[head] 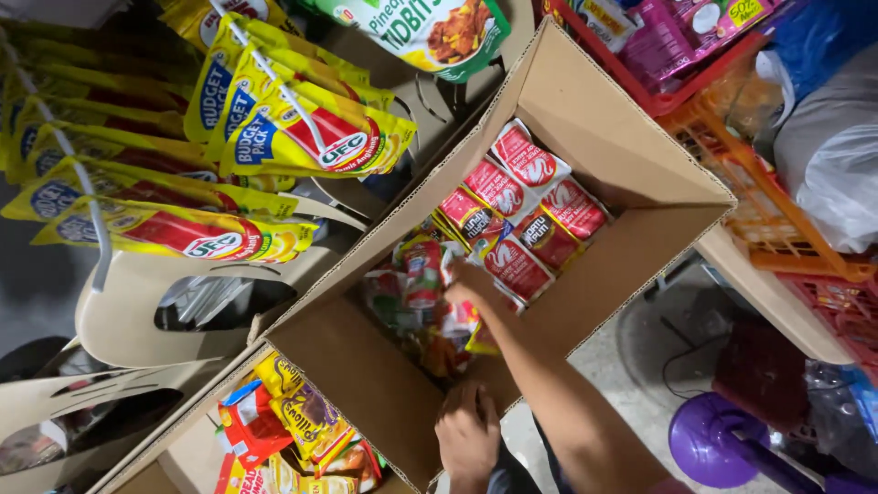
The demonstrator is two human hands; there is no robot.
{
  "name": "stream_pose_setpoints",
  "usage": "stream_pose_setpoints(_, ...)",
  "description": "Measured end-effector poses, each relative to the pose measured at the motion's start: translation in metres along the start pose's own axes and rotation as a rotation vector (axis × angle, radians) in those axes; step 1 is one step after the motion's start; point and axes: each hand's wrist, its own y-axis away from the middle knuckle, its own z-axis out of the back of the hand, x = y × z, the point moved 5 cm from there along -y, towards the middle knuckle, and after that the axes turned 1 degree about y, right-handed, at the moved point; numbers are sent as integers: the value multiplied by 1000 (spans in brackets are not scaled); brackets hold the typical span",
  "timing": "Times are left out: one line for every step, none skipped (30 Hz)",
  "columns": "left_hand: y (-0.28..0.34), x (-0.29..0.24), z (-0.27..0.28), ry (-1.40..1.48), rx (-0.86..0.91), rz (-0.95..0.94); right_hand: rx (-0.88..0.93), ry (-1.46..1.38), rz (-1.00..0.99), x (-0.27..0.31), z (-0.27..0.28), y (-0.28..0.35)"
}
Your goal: The recorder is organizing and stocking various condiment and snack pouches onto display hangers and into boxes in a small grocery store environment.
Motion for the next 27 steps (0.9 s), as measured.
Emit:
stream_pose_setpoints(0, -2, 1, 33, -17, -23, 127, -111, 4, 2, -4, 3)
stream_pose_setpoints(-1, -4, 3, 65, -35, -48, 253, -222, 7, 5, -7, 6)
stream_pose_setpoints(-1, -4, 1, 65, -37, -50, 251, -222, 9, 6, -5, 7)
stream_pose_setpoints(0, -1, 0, 66, -15, -26, 381, -334, 12, 11, -10, 10)
stream_pose_setpoints(1, 2, -1, 67, 6, -3, 511, -445, 13, 17, -15, 14)
stream_pose_setpoints(1, 2, -1, 64, 3, -4, 511, -446, 17, -1, -18, -4)
stream_pose_setpoints(0, 3, -2, 65, 14, 23, 358, -238, -10, -23, -15, -26)
stream_pose_setpoints(-2, 4, -4, 67, 23, 49, 205, -27, -42, -43, -9, -48)
stream_pose_setpoints(-3, 1, -2, 66, 17, 48, 202, -26, -37, -82, -33, -67)
stream_pose_setpoints(-2, -2, 2, 73, -7, 44, -93, 75, -219, -130, -36, -90)
stream_pose_setpoints(-1, -4, 6, 79, -32, 40, -390, 176, -397, -180, -28, -111)
stream_pose_setpoints(-1, -4, 7, 73, -31, 42, -386, 171, -395, -176, -16, -95)
stream_pose_setpoints(-2, -3, 6, 89, 2, 44, -441, 104, -451, -175, -1, -77)
stream_pose_setpoints(-2, -3, 4, 109, 36, 46, -495, 40, -508, -176, 15, -58)
stream_pose_setpoints(-1, -3, 2, 104, 35, 48, -492, 37, -506, -177, 16, -56)
stream_pose_setpoints(-1, -3, 3, 110, -6, 11, -393, -84, -579, -184, 9, -53)
stream_pose_setpoints(0, -3, 4, 115, -46, -26, -294, -205, -652, -189, 1, -49)
stream_pose_setpoints(0, -3, 5, 112, -47, -20, -289, -204, -649, -193, -8, -54)
stream_pose_setpoints(1, -4, 5, 90, -40, -21, -375, -181, -579, -194, -14, -59)
stream_pose_setpoints(1, -5, 5, 70, -30, -25, -463, -159, -513, -196, -18, -62)
stream_pose_setpoints(1, -3, 6, 70, -27, -24, -461, -159, -515, -186, -12, -53)
stream_pose_setpoints(2, -4, 5, 66, -38, -46, -278, -59, -568, -178, -10, -47)
stream_pose_setpoints(3, -6, 5, 62, -49, -68, -94, 41, -617, -170, -7, -38)
stream_pose_setpoints(2, -6, 6, 65, -50, -73, -99, 41, -619, -173, -15, -39)
stream_pose_setpoints(1, -4, 4, 61, -8, -33, -177, 143, -585, -173, -18, -40)
stream_pose_setpoints(-1, -3, 3, 56, 32, 5, -258, 242, -551, -172, -19, -43)
stream_pose_setpoints(-2, -5, 4, 57, 28, -2, -266, 240, -551, -164, -18, -36)
